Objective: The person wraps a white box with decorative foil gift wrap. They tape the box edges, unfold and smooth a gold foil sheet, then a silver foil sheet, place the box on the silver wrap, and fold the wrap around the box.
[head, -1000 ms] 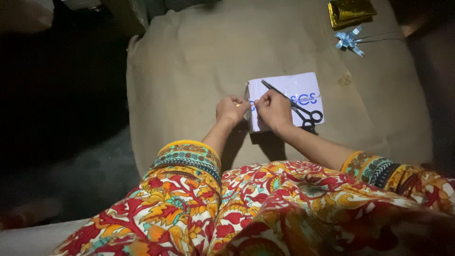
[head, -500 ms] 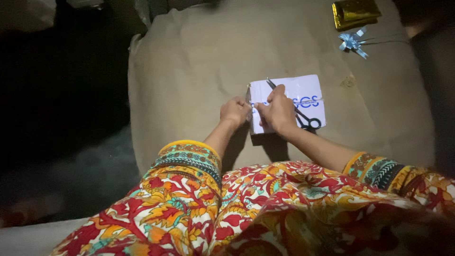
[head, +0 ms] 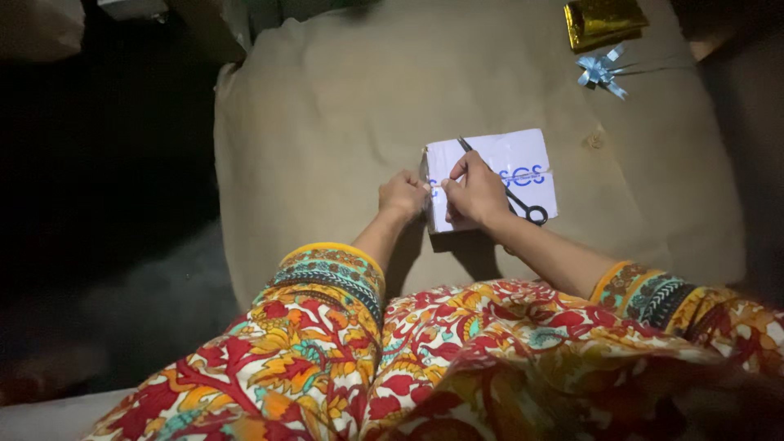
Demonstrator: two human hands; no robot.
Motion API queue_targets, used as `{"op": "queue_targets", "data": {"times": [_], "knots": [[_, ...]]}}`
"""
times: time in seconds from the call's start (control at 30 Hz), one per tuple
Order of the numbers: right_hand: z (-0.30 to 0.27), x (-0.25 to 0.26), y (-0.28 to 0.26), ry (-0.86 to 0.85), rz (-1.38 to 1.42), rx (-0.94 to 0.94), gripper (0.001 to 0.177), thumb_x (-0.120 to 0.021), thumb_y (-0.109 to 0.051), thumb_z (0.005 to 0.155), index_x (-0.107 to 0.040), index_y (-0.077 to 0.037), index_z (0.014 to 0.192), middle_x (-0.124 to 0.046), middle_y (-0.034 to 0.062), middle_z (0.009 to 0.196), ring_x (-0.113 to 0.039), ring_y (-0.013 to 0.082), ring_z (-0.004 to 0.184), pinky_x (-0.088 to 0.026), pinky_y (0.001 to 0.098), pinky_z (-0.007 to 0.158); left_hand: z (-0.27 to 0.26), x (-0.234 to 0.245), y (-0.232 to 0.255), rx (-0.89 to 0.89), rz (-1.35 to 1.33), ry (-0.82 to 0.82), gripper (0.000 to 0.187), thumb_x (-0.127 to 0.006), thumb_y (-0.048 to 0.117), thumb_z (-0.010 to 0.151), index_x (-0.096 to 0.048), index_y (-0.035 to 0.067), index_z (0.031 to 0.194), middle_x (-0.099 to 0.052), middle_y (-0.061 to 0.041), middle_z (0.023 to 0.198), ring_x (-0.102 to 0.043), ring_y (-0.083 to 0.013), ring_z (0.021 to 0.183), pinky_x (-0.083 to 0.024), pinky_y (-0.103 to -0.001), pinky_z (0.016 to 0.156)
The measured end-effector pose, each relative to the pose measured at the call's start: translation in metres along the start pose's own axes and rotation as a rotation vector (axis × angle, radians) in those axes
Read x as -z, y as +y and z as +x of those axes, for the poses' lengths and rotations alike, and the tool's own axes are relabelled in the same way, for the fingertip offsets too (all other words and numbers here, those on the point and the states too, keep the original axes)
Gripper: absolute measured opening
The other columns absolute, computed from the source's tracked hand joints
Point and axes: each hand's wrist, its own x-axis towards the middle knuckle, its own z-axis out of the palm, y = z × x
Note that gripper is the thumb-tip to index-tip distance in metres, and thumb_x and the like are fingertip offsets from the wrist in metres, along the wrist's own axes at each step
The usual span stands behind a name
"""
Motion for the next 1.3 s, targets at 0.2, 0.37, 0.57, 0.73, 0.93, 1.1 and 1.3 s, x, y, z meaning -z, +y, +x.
{"op": "queue_targets", "data": {"times": [0.2, 0.37, 0.57, 0.73, 0.93, 1.1, 1.3], "knots": [[-0.002, 0.007, -0.012, -0.152, 0.111, -0.199, 0.025, -0.067, -0.022, 0.089, -0.055, -0.007, 0.104, -0.074, 0.0161, 0.077, -0.077, 0.0310, 0.075, -0.058, 0.0417, 0.077, -0.008, 0.007, 0.005, -0.065, 0.116, 0.068, 0.028, -0.081, 0.034, 0.080, -0.074, 0.012, 0.096, -0.073, -0.016, 0.101, -0.065, -0.0353, 0.104, -0.053, -0.046, 0.090], [-0.005, 0.014, -0.012, -0.190, 0.069, -0.160, 0.020, -0.060, -0.016, 0.091, -0.055, -0.006, 0.108, -0.073, 0.0165, 0.079, -0.076, 0.0322, 0.075, -0.059, 0.0431, 0.076, -0.009, 0.012, 0.001, -0.111, 0.111, 0.037, 0.031, -0.079, 0.041, 0.083, -0.075, 0.016, 0.100, -0.076, -0.015, 0.104, -0.070, -0.0329, 0.104, -0.055, -0.043, 0.094], [-0.030, 0.041, -0.008, -0.056, -0.027, 0.108, 0.020, -0.064, -0.017, 0.093, -0.063, -0.001, 0.104, -0.073, 0.0206, 0.086, -0.073, 0.0383, 0.082, -0.056, 0.0459, 0.077, -0.014, 0.014, -0.002, -0.004, 0.013, 0.014, 0.036, -0.079, 0.048, 0.081, -0.077, 0.019, 0.101, -0.076, -0.012, 0.107, -0.070, -0.0313, 0.103, -0.055, -0.042, 0.092], [-0.040, 0.075, -0.018, -0.023, -0.172, -0.040, 0.021, -0.060, -0.018, 0.095, -0.062, -0.003, 0.110, -0.074, 0.0188, 0.088, -0.074, 0.0364, 0.080, -0.056, 0.0471, 0.077, -0.024, 0.019, 0.007, 0.141, -0.073, -0.054, 0.038, -0.075, 0.052, 0.082, -0.075, 0.024, 0.108, -0.075, -0.004, 0.106, -0.071, -0.0232, 0.099, -0.055, -0.044, 0.086], [-0.048, 0.091, -0.032, 0.042, -0.191, 0.164, 0.021, -0.064, -0.013, 0.092, -0.067, -0.005, 0.111, -0.071, 0.0198, 0.101, -0.069, 0.0379, 0.096, -0.053, 0.0475, 0.088, -0.029, 0.030, 0.010, 0.162, -0.112, -0.076, 0.043, -0.076, 0.051, 0.081, -0.076, 0.018, 0.107, -0.077, -0.009, 0.100, -0.076, -0.0258, 0.090, -0.060, -0.041, 0.082], [-0.044, 0.069, -0.050, -0.198, -0.228, 0.521, 0.042, -0.065, -0.007, 0.083, -0.063, -0.001, 0.124, -0.066, 0.0178, 0.118, -0.064, 0.0338, 0.108, -0.051, 0.0452, 0.092, -0.028, 0.032, 0.006, 0.130, -0.078, -0.041, 0.038, -0.078, 0.051, 0.076, -0.076, 0.026, 0.104, -0.074, -0.003, 0.103, -0.074, -0.0205, 0.097, -0.056, -0.043, 0.083], [-0.046, 0.049, -0.057, -0.216, -0.494, 0.612, 0.042, -0.061, -0.006, 0.086, -0.064, -0.003, 0.127, -0.065, 0.0157, 0.116, -0.064, 0.0349, 0.107, -0.055, 0.0439, 0.087, -0.040, 0.052, 0.015, -0.004, 0.023, 0.030, 0.039, -0.079, 0.053, 0.076, -0.080, 0.022, 0.100, -0.078, -0.010, 0.102, -0.073, -0.0289, 0.100, -0.056, -0.042, 0.087]]}}
